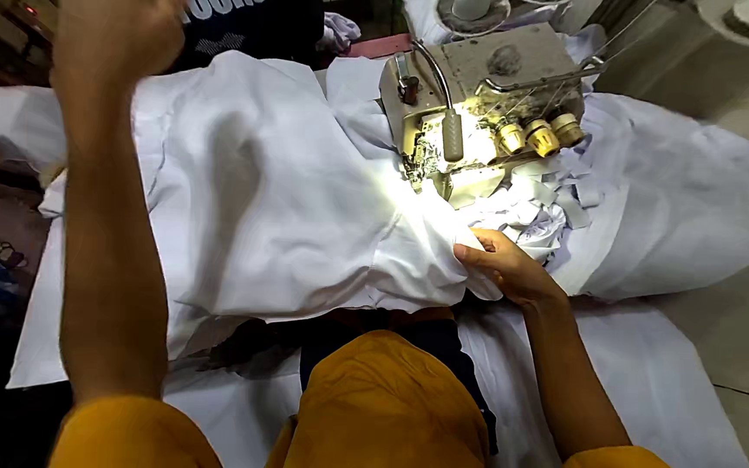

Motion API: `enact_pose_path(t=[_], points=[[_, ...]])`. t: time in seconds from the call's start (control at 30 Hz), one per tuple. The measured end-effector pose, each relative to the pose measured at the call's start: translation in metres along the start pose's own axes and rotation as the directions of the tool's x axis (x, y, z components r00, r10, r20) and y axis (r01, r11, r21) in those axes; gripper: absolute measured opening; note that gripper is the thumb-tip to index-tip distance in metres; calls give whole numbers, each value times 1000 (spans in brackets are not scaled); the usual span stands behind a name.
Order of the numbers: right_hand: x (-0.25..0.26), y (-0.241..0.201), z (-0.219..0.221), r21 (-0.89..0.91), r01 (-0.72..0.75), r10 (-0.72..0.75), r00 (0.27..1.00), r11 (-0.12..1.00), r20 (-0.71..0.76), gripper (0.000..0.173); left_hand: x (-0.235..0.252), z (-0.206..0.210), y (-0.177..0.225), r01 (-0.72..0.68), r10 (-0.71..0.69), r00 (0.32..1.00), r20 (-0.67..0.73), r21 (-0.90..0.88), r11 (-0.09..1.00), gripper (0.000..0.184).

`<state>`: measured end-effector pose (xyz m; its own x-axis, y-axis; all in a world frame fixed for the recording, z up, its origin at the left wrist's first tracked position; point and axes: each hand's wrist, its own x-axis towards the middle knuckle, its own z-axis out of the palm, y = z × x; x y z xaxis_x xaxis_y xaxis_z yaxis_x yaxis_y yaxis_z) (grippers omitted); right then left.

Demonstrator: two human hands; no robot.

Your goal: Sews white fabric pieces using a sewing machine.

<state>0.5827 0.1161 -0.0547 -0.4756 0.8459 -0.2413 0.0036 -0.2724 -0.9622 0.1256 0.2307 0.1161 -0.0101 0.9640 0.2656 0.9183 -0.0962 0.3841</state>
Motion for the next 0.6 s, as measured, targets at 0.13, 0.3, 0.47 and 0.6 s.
enact_pose_path(t=[0.13, 0.3, 0.47, 0.6], points=[[-7, 5, -9, -57, 32, -34, 999, 998, -39, 21, -201, 95, 63, 276, 270, 640, 719, -544, 792, 57], [-11, 12, -17, 58, 31, -35, 998, 998, 53, 30, -319, 210, 73, 691, 422, 567, 707, -688, 224, 92], [-17, 11, -13, 140, 34, -42, 997, 990, 59, 43, -303, 202, 114, 483, -244, 813, 528, -847, -223, 59], [-25, 6, 0, 188, 66, -74, 996, 980, 39, 38, -290, 182, 129, 210, -621, 776, 112, -974, 86, 30]])
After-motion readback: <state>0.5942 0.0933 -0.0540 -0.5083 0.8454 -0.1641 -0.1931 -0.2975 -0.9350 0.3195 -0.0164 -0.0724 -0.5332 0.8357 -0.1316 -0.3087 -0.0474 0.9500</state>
